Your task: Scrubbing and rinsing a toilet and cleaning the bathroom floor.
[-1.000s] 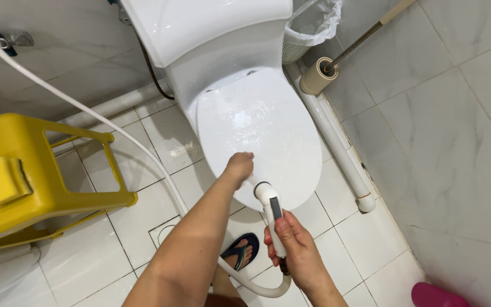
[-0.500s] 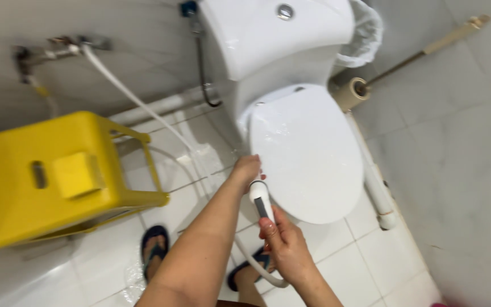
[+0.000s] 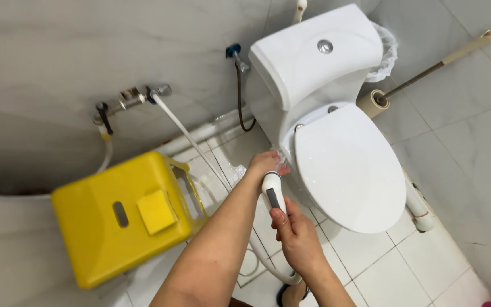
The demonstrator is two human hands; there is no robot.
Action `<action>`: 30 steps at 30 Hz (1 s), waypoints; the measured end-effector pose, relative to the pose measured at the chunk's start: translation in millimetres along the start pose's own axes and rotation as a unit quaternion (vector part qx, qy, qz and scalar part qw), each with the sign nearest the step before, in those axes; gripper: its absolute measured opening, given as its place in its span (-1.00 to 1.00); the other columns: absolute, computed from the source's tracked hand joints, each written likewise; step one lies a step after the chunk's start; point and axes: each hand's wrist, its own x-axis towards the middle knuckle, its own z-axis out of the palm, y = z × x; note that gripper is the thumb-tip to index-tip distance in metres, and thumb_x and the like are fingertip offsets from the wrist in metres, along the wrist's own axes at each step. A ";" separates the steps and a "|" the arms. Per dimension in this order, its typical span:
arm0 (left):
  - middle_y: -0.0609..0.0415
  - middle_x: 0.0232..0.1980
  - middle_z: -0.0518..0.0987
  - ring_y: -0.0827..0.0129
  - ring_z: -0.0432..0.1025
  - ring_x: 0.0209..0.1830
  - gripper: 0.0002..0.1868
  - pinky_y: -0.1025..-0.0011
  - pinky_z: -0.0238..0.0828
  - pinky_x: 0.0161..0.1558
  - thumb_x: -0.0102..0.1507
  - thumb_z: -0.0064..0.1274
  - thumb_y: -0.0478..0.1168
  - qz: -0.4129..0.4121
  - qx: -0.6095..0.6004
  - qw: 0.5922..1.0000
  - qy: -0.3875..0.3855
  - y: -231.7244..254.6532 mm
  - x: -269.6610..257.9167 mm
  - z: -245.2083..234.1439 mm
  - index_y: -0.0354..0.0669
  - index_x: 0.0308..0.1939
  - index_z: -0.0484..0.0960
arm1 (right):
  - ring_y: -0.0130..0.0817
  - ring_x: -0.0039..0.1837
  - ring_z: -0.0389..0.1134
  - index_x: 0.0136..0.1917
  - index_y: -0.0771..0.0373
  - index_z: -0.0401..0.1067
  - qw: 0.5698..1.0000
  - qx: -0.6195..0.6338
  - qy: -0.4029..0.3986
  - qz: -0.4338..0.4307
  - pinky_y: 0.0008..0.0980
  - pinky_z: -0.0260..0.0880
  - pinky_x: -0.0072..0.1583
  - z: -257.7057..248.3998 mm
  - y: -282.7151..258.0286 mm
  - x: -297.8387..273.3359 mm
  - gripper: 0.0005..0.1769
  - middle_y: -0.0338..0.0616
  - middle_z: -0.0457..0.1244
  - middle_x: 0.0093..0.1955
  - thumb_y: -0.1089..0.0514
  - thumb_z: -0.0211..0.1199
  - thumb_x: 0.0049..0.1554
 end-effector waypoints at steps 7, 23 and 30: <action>-0.20 0.00 0.61 0.08 0.56 -0.23 -0.62 0.22 0.61 -0.20 0.33 -0.17 -0.41 0.034 0.008 0.999 0.007 82.9 -38.2 -7.8 -0.29 0.24 0.44 | -0.46 -0.30 0.23 0.35 0.14 0.39 0.996 -0.034 0.014 -0.076 -0.42 0.31 -0.21 17.4 -60.9 5.9 -0.43 -0.26 0.25 -0.30 -0.19 0.10 0.20; -0.10 -0.04 0.70 0.32 0.61 -0.19 -0.65 0.42 0.58 -0.22 0.36 0.02 -0.26 0.140 0.053 0.988 -0.036 136.3 -52.7 -0.6 -0.35 0.19 0.57 | -0.37 -0.28 0.30 0.37 0.14 0.34 0.986 -0.115 0.046 -0.115 -0.36 0.33 -0.17 20.2 -136.4 -2.9 -0.38 -0.16 0.28 -0.36 -0.21 0.16 0.16; -0.12 -0.11 0.65 0.19 0.60 -0.36 -0.66 0.32 0.60 -0.39 0.36 -0.12 -0.23 0.121 -0.013 0.987 -0.108 196.6 -146.6 17.6 -0.27 0.17 0.52 | -0.32 -0.07 0.32 0.39 0.20 0.28 0.971 -0.061 0.006 -0.232 -0.33 0.33 0.00 24.8 -142.8 21.7 -0.44 -0.13 0.33 -0.10 0.01 0.20 0.16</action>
